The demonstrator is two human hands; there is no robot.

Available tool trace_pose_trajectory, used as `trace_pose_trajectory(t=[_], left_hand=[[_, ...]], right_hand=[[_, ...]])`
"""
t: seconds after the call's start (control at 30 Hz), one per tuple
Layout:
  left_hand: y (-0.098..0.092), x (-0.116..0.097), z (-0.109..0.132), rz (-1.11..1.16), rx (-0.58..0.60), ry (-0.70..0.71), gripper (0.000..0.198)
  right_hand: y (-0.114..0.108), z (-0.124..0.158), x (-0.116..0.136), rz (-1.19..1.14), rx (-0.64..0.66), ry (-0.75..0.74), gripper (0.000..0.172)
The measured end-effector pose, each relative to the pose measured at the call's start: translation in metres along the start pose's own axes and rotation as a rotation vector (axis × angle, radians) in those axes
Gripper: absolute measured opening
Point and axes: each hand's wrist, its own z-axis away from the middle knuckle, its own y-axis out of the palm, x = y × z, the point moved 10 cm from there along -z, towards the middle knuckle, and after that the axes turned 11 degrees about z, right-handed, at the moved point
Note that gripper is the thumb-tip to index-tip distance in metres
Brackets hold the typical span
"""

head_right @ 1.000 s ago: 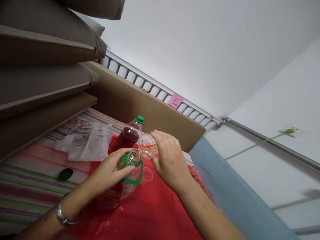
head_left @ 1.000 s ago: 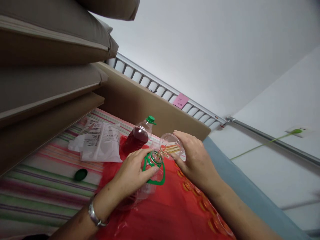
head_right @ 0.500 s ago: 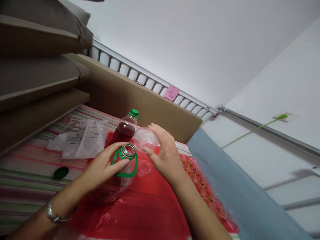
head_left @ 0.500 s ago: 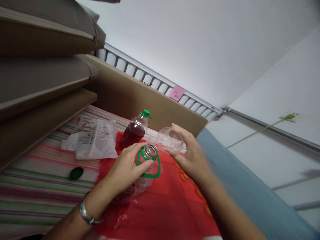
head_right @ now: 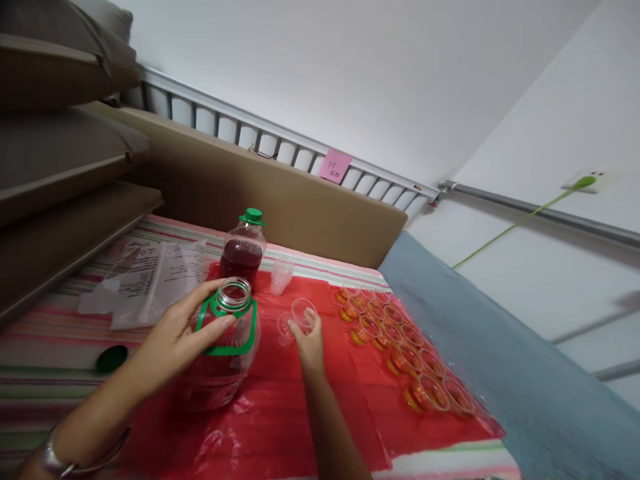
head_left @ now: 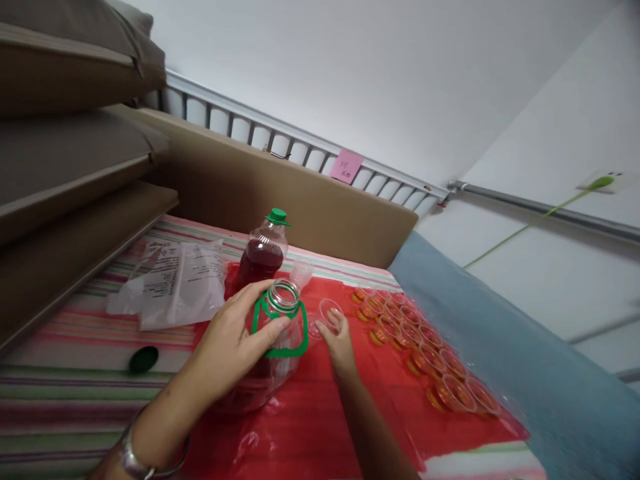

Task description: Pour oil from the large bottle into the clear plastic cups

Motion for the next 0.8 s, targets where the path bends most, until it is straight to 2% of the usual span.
trace_pose_trajectory(t=[0.17,0.27,0.33,0.43,0.5,0.57,0.67,0.8], left_hand=[[0.001,0.003,0.001,-0.012,0.011,-0.019,0.041],[0.0,0.005,0.002,-0.012,0.0,-0.041,0.045],[-0.002,0.007,0.002,-0.028,-0.02,-0.052,0.048],[-0.004,0.009,0.002,-0.079,-0.032,-0.049,0.049],[-0.006,0.009,0.002,-0.124,-0.043,-0.035,0.048],[-0.008,0.009,0.002,-0.166,-0.057,-0.024,0.048],[-0.011,0.011,0.001,-0.234,-0.068,-0.012,0.048],[-0.013,0.01,0.002,-0.286,-0.098,0.016,0.047]], right_hand=[[0.016,0.001,-0.017,-0.011,0.039,-0.003,0.075],[0.008,0.006,-0.03,-0.007,0.054,-0.005,0.083],[-0.017,0.005,-0.041,0.019,0.005,0.0,0.082],[-0.084,-0.005,-0.063,0.097,-0.206,0.066,0.074],[-0.13,-0.015,-0.08,0.151,-0.363,0.148,0.076],[-0.164,-0.03,-0.095,0.201,-0.467,0.211,0.08],[-0.189,-0.054,-0.113,0.288,-0.549,0.261,0.081],[-0.192,-0.086,-0.124,0.393,-0.563,0.216,0.078]])
